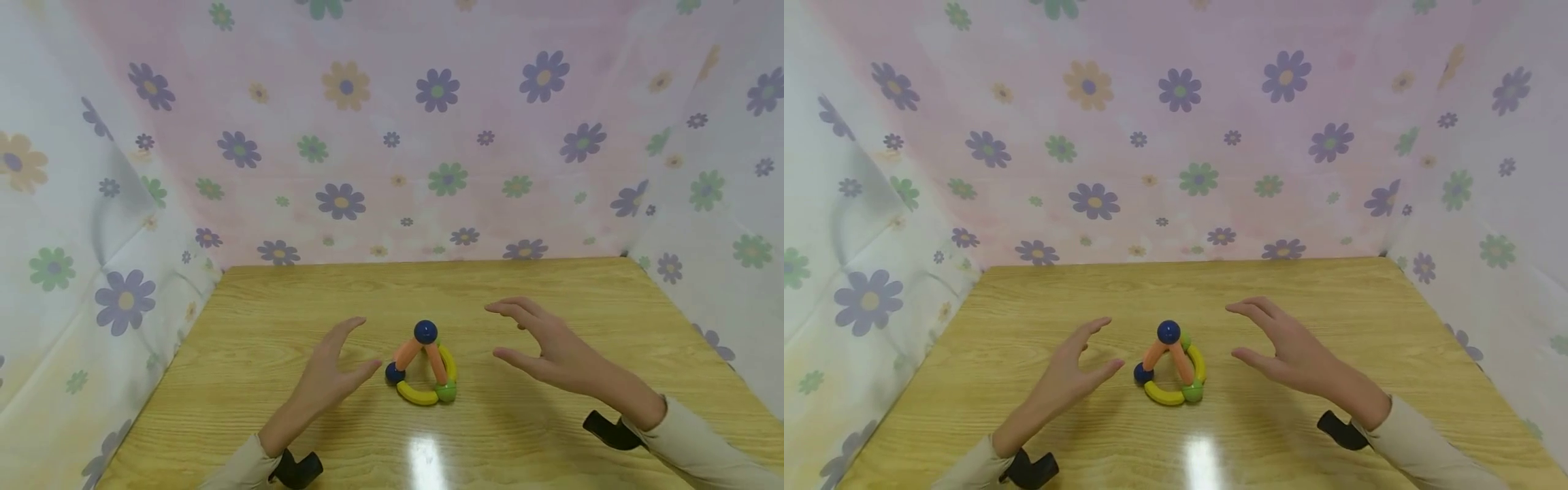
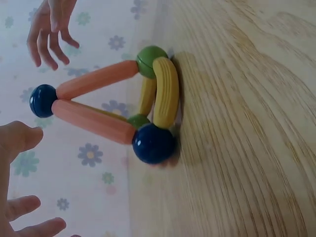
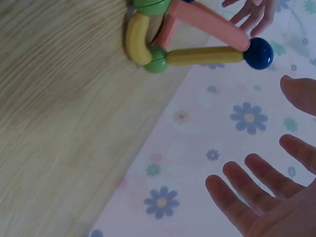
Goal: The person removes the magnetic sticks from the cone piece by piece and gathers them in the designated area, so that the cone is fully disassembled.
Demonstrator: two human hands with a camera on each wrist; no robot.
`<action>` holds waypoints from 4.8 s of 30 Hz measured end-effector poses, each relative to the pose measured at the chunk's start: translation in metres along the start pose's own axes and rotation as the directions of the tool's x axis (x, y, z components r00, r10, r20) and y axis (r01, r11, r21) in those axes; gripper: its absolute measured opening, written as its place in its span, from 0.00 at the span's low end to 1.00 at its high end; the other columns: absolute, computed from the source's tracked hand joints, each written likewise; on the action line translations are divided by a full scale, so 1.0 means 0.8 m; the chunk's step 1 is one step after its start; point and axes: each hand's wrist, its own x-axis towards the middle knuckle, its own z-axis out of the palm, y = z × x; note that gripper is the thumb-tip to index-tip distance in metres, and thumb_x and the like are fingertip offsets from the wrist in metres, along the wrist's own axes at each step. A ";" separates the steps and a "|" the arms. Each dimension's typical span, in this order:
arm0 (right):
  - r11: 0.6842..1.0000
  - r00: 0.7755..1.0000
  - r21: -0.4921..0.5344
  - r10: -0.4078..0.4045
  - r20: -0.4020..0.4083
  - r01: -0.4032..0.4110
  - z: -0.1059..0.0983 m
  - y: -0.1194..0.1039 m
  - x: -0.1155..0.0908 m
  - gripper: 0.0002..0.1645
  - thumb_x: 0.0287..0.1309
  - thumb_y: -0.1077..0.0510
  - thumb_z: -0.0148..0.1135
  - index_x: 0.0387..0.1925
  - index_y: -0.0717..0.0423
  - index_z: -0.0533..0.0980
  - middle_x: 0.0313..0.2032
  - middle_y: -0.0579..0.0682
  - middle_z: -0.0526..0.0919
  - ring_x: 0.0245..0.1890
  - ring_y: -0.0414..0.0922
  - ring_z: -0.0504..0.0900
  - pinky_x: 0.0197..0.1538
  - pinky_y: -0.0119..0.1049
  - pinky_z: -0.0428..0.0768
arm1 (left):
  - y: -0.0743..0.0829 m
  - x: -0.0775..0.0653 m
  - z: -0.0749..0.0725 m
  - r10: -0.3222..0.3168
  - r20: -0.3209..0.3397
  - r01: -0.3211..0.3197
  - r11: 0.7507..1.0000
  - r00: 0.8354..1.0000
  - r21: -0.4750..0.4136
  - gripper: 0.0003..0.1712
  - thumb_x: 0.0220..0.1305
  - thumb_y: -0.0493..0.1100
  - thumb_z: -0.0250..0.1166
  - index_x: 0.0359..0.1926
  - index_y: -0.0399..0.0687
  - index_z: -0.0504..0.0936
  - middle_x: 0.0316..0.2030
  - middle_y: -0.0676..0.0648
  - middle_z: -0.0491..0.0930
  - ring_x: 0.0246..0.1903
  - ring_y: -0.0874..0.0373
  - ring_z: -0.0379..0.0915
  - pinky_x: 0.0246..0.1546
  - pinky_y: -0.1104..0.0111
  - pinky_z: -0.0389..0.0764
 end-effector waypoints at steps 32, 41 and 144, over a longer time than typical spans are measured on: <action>0.931 0.982 0.339 -0.171 0.075 0.136 0.067 -0.032 0.094 0.14 0.53 0.66 0.68 0.43 0.56 0.80 0.43 0.48 0.79 0.40 0.42 0.80 0.36 0.37 0.82 | 0.028 0.030 0.087 0.081 0.029 -0.052 0.835 0.996 -0.547 0.24 0.56 0.37 0.69 0.55 0.41 0.79 0.49 0.42 0.80 0.48 0.48 0.77 0.46 0.64 0.78; 0.966 0.953 0.232 -0.171 0.248 0.113 0.063 -0.041 0.110 0.17 0.48 0.67 0.70 0.42 0.57 0.80 0.42 0.47 0.79 0.39 0.42 0.80 0.37 0.32 0.81 | 0.041 0.028 0.075 0.049 0.040 -0.015 0.799 0.998 -0.601 0.22 0.56 0.31 0.67 0.53 0.30 0.77 0.47 0.35 0.79 0.46 0.43 0.78 0.42 0.66 0.79; 0.850 0.934 0.387 0.331 0.135 -0.357 0.053 0.115 0.034 0.20 0.51 0.66 0.69 0.47 0.67 0.77 0.50 0.64 0.75 0.49 0.61 0.77 0.43 0.38 0.80 | 0.035 0.026 0.103 0.155 -0.047 -0.162 0.935 0.987 -0.316 0.20 0.55 0.51 0.71 0.48 0.52 0.80 0.44 0.56 0.77 0.41 0.58 0.75 0.38 0.62 0.79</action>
